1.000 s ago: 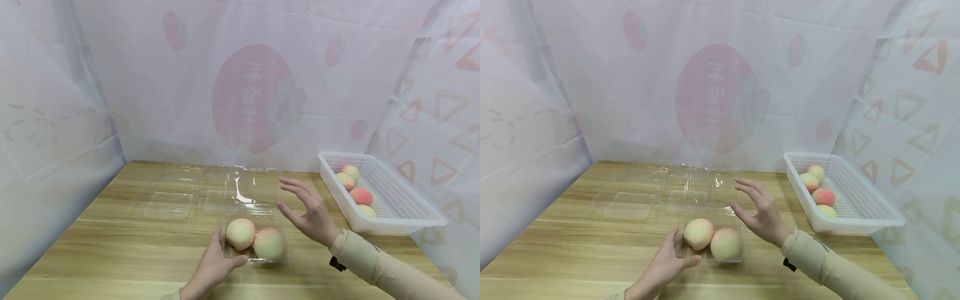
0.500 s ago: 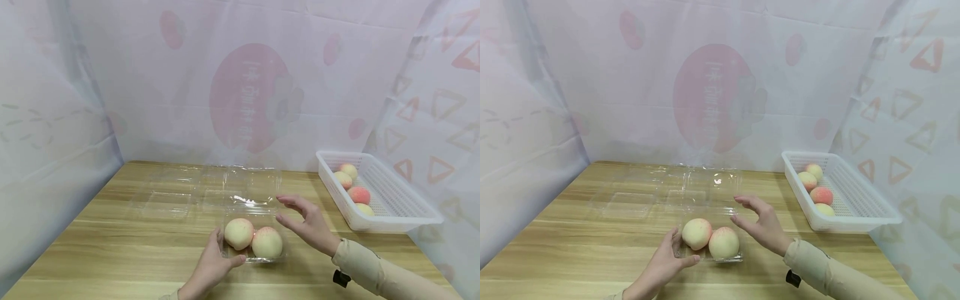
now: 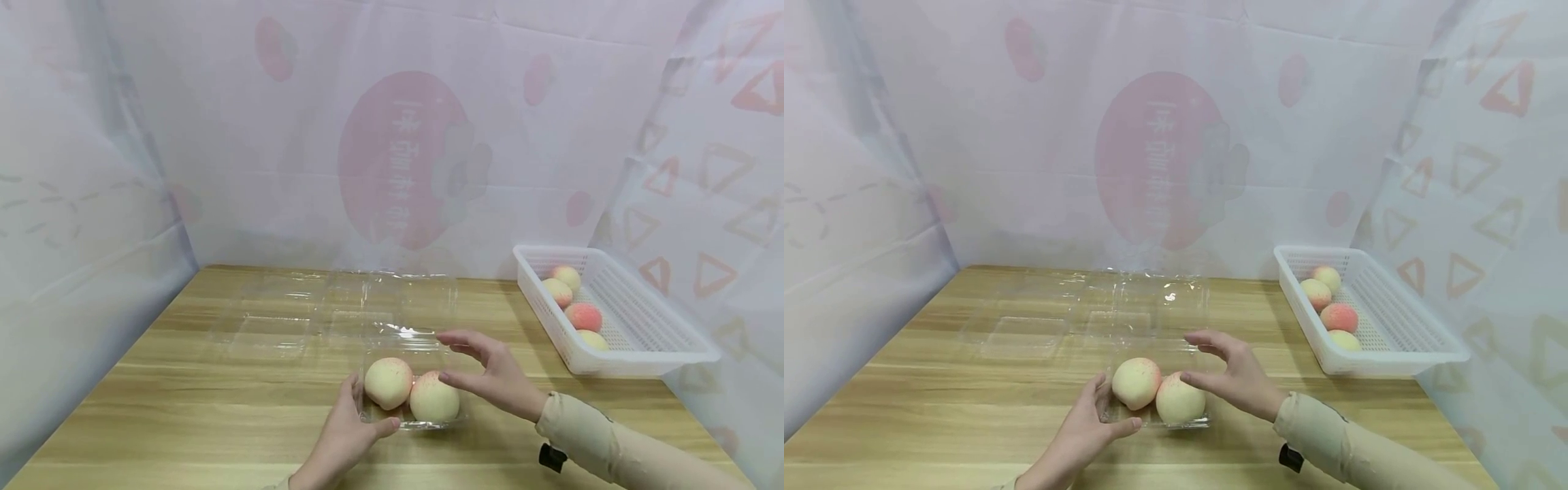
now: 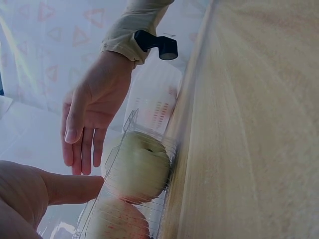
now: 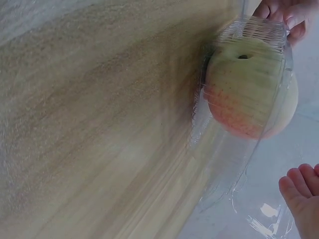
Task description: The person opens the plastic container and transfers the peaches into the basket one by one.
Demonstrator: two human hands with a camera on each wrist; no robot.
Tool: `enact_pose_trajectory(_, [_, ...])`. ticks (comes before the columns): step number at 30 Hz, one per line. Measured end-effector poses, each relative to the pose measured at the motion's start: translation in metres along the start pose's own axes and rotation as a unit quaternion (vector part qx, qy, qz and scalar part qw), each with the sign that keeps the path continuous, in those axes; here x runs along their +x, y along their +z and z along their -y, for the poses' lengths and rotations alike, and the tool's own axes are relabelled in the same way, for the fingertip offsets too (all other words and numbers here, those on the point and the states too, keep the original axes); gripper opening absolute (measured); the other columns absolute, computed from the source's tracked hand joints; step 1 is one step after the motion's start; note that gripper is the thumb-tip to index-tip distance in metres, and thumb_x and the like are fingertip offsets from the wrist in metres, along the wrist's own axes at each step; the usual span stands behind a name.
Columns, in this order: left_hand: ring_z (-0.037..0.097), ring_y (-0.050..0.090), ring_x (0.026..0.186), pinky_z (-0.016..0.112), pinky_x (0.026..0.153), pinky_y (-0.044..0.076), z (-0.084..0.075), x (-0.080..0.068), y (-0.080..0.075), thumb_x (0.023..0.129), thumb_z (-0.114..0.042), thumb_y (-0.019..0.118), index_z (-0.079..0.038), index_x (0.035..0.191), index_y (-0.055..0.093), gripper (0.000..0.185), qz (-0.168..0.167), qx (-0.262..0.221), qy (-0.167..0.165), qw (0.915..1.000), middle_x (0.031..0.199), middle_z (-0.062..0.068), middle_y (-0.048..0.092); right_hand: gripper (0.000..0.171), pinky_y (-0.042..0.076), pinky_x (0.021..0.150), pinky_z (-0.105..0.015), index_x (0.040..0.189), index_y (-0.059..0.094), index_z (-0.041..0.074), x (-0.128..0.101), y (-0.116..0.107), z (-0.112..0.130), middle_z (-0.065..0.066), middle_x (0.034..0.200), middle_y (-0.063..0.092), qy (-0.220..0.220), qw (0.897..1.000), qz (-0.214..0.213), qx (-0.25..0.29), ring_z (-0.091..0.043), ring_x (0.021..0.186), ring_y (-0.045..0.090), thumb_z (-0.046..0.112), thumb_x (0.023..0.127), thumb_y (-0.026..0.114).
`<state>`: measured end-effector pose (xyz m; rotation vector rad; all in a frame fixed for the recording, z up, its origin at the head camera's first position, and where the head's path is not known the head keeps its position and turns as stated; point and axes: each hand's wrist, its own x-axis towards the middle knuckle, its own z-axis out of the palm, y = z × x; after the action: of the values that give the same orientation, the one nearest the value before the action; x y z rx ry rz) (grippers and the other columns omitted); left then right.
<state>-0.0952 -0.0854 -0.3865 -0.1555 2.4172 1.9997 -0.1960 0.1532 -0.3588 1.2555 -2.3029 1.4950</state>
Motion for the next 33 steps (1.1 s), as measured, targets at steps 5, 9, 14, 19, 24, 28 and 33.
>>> enact_pose_trajectory(5, [0.049, 0.019, 0.140, 0.058, 0.112, 0.019, 0.001, 0.001, 0.001, 0.072, -0.007, 0.085, 0.013, 0.149, 0.010, 0.109, -0.007, 0.001, 0.002, 1.0000, 0.151, 0.039, 0.016, 0.054, 0.045, 0.103, -0.039, 0.130, 0.059, 0.005, -0.003, 0.000, -0.018, -0.007, 0.130, 0.061, 0.011, 0.999, 0.031, 0.032, -0.034, 0.120, 0.056, 0.006, 0.080, 0.081])
enact_pose_trajectory(9, [0.049, 0.020, 0.140, 0.058, 0.112, 0.019, 0.002, 0.001, 0.001, 0.072, -0.007, 0.086, 0.014, 0.148, 0.011, 0.109, -0.013, 0.003, 0.001, 0.9999, 0.150, 0.039, 0.018, 0.053, 0.044, 0.104, -0.037, 0.131, 0.059, 0.010, -0.003, -0.001, -0.021, -0.002, 0.133, 0.060, 0.013, 0.997, 0.053, 0.046, -0.029, 0.122, 0.055, 0.015, 0.083, 0.081])
enact_pose_trajectory(14, [0.049, 0.020, 0.140, 0.059, 0.112, 0.020, 0.001, 0.001, 0.001, 0.073, -0.007, 0.086, 0.013, 0.148, 0.010, 0.109, -0.013, 0.002, -0.003, 0.9999, 0.150, 0.040, 0.017, 0.059, 0.042, 0.106, -0.036, 0.132, 0.059, 0.007, -0.001, -0.002, -0.023, -0.007, 0.135, 0.059, 0.018, 0.995, 0.085, 0.045, -0.026, 0.124, 0.054, 0.021, 0.080, 0.083])
enact_pose_trajectory(19, [0.049, 0.019, 0.140, 0.058, 0.112, 0.019, 0.001, 0.000, 0.001, 0.073, -0.006, 0.085, 0.013, 0.149, 0.010, 0.108, -0.009, -0.006, 0.000, 0.9999, 0.151, 0.039, 0.016, 0.064, 0.042, 0.105, -0.038, 0.133, 0.058, 0.002, 0.000, -0.001, -0.025, -0.013, 0.135, 0.057, 0.011, 0.994, 0.104, 0.032, -0.029, 0.124, 0.054, 0.018, 0.077, 0.085])
enact_pose_trajectory(24, [0.048, 0.019, 0.140, 0.058, 0.112, 0.020, 0.000, 0.000, 0.001, 0.072, -0.005, 0.085, 0.013, 0.148, 0.011, 0.108, -0.009, -0.012, 0.003, 0.9999, 0.151, 0.039, 0.017, 0.064, 0.044, 0.103, -0.042, 0.131, 0.058, -0.003, 0.002, 0.000, -0.017, -0.015, 0.133, 0.058, 0.003, 0.993, 0.114, 0.028, -0.035, 0.122, 0.055, 0.008, 0.075, 0.086])
enact_pose_trajectory(28, [0.048, 0.020, 0.140, 0.058, 0.112, 0.020, 0.000, -0.001, 0.001, 0.072, -0.005, 0.085, 0.013, 0.148, 0.011, 0.108, -0.011, -0.011, 0.004, 0.9999, 0.151, 0.039, 0.017, 0.062, 0.044, 0.103, -0.045, 0.129, 0.058, -0.006, 0.004, -0.002, -0.002, -0.019, 0.130, 0.059, 0.008, 0.992, 0.121, 0.037, -0.038, 0.120, 0.055, 0.004, 0.074, 0.085])
enact_pose_trajectory(33, [0.048, 0.020, 0.140, 0.058, 0.113, 0.020, -0.002, -0.001, 0.001, 0.072, -0.006, 0.086, 0.013, 0.148, 0.011, 0.108, -0.012, -0.008, 0.001, 0.9999, 0.151, 0.039, 0.017, 0.061, 0.044, 0.102, -0.049, 0.128, 0.058, -0.006, 0.007, -0.004, 0.005, -0.020, 0.129, 0.060, -0.006, 0.991, 0.130, 0.036, -0.040, 0.119, 0.055, 0.003, 0.074, 0.085])
